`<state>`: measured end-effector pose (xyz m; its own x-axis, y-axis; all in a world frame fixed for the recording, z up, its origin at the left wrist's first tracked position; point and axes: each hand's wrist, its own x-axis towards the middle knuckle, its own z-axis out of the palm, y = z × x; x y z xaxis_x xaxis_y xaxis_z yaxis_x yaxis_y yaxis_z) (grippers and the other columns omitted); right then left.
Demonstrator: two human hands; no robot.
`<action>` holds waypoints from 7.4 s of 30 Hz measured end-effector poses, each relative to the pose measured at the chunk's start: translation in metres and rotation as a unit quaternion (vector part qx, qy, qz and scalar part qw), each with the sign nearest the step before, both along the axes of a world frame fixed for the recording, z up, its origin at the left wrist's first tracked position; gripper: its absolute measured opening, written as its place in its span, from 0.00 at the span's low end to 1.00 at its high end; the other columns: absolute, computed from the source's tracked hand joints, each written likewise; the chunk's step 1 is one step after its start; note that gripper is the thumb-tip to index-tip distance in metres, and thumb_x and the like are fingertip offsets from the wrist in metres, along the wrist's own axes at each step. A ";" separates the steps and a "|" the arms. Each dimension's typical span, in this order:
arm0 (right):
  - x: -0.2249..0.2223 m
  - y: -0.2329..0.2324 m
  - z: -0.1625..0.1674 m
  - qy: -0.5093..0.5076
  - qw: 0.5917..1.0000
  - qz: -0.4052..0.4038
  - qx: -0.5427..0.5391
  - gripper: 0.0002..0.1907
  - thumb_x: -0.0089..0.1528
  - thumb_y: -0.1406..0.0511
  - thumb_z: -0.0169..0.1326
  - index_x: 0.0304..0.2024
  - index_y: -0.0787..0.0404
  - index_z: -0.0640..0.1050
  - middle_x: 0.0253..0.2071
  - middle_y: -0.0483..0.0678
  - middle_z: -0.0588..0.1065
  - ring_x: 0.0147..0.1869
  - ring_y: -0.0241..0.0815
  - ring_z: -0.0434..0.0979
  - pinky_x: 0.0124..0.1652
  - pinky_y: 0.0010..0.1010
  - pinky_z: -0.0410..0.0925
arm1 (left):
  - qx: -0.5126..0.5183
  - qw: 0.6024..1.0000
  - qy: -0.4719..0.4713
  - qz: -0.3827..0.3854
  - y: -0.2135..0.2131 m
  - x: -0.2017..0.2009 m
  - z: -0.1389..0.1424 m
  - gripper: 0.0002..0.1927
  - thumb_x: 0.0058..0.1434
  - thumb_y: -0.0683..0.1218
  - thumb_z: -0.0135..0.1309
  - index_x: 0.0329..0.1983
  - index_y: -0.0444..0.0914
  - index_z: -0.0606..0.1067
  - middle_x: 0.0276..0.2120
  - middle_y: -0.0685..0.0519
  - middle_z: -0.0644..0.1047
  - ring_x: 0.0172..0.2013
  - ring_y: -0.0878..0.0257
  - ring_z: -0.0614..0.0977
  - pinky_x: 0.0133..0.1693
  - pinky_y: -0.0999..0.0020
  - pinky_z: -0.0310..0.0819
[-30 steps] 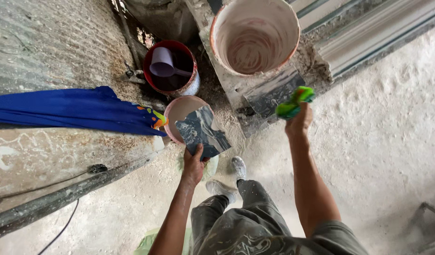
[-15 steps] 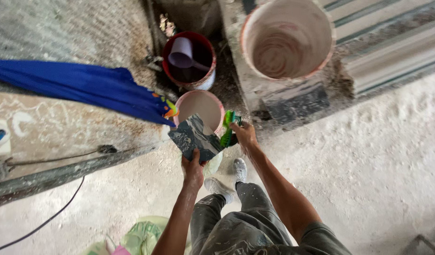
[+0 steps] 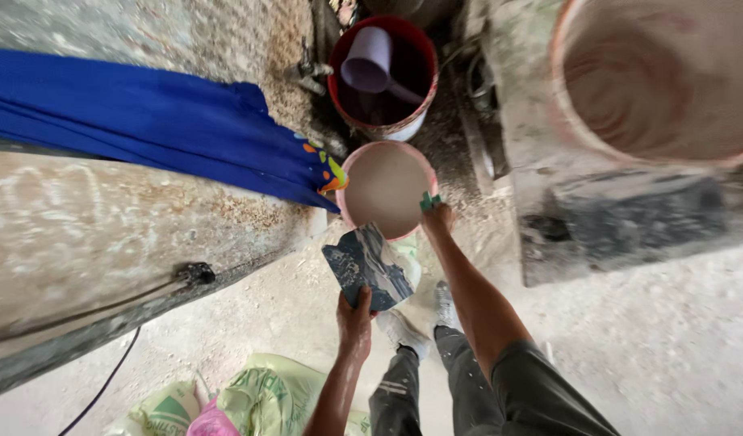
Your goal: The person mixes a plaster slurry in a plastic basin, stirring it by hand and with a small scraper, then carries the basin to a table of long decorative moldings. They scoop plaster with a trowel and spread it along the surface and edges of the moldings, smoothing the coating with their hand.
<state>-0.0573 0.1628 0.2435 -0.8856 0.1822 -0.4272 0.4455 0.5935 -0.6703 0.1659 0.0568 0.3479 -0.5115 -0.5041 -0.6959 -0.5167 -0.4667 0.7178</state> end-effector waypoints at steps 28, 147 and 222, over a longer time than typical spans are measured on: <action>0.085 0.261 0.167 0.011 0.875 -0.449 -0.184 0.28 0.68 0.45 0.51 0.30 0.63 0.74 0.22 0.44 0.69 0.16 0.33 0.61 0.16 0.35 0.63 | -0.014 0.989 0.083 -0.122 0.036 -0.050 0.045 0.21 0.66 0.53 0.56 0.58 0.39 0.72 0.44 0.56 0.78 0.39 0.67 0.79 0.36 0.68 0.74; 0.043 -0.089 -0.202 0.257 0.921 0.276 -0.099 0.16 0.63 0.61 0.55 0.48 0.67 0.77 0.46 0.69 0.77 0.53 0.69 0.77 0.51 0.50 0.70 | -0.426 0.825 0.175 -0.329 -0.126 -0.209 -0.395 0.22 0.69 0.54 0.43 0.54 0.34 0.76 0.49 0.31 0.78 0.53 0.36 0.78 0.52 0.49 0.71; 0.032 -0.097 -0.226 0.283 0.938 0.116 -0.162 0.24 0.63 0.70 0.50 0.63 0.58 0.73 0.49 0.62 0.80 0.56 0.60 0.80 0.51 0.48 0.72 | -0.007 0.934 0.162 -0.317 -0.122 -0.201 -0.377 0.22 0.59 0.49 0.54 0.55 0.37 0.78 0.41 0.49 0.80 0.42 0.56 0.79 0.40 0.58 0.75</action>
<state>-0.0248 0.0654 0.0170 -0.9871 -0.1019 0.1237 -0.1522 0.3547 -0.9225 -0.0349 -0.0656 -0.0294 -0.8930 -0.0357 -0.4487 -0.4410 -0.1305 0.8880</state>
